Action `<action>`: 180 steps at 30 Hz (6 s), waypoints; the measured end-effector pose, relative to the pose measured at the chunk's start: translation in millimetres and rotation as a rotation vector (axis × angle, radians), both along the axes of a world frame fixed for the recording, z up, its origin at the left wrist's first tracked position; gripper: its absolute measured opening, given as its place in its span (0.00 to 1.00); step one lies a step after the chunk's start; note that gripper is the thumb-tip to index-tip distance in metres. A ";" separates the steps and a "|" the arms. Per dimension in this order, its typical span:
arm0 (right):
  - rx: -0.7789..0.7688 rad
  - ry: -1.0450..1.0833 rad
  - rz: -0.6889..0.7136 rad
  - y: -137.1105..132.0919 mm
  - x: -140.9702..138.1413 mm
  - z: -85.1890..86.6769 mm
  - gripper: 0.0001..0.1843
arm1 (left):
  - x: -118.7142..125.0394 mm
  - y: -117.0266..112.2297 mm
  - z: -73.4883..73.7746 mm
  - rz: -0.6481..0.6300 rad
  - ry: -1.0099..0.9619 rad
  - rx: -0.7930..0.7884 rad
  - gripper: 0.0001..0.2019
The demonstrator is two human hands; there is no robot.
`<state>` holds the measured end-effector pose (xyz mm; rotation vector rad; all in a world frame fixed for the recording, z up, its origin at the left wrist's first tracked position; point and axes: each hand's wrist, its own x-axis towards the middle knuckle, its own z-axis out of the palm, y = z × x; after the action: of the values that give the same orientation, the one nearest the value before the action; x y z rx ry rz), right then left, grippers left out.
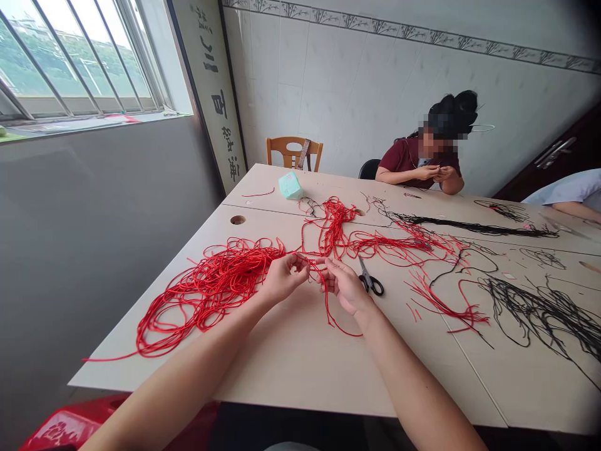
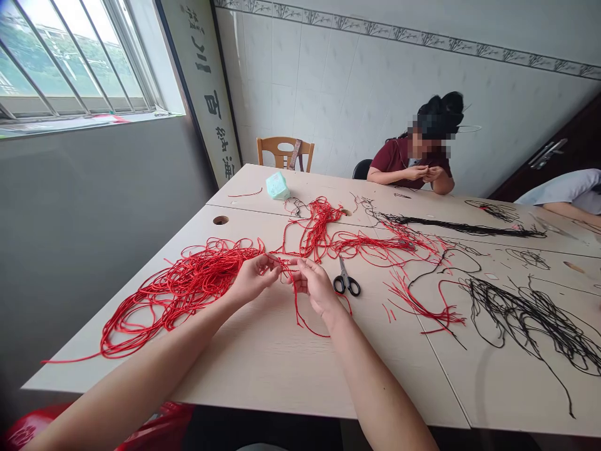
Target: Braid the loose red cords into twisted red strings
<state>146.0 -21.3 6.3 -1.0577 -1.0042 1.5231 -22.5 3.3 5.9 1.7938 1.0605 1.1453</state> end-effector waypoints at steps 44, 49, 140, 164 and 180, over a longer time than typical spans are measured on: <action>0.093 0.036 -0.220 2.9 -8.3 -3.6 0.19 | 15.7 -2.4 -17.2 -0.091 -0.355 -0.296 0.09; 0.150 -0.093 -0.228 6.2 -5.8 -9.6 0.15 | 15.0 -3.0 -13.2 -0.095 -0.424 -0.350 0.10; 0.276 -0.396 -0.242 6.2 -6.0 -12.2 0.12 | 10.2 -2.8 -8.3 0.086 0.011 -0.030 0.06; 0.395 -0.477 -0.135 0.3 -5.9 -5.5 0.13 | 11.2 -3.7 -7.8 0.085 0.264 0.016 0.04; 0.302 -0.350 -0.063 3.9 -3.4 -9.4 0.14 | 9.0 -2.3 -8.3 0.047 0.371 0.194 0.02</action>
<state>142.6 -17.4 -3.1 -1.1451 -1.3799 1.1110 -13.5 1.0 -2.4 2.2048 1.2413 0.9916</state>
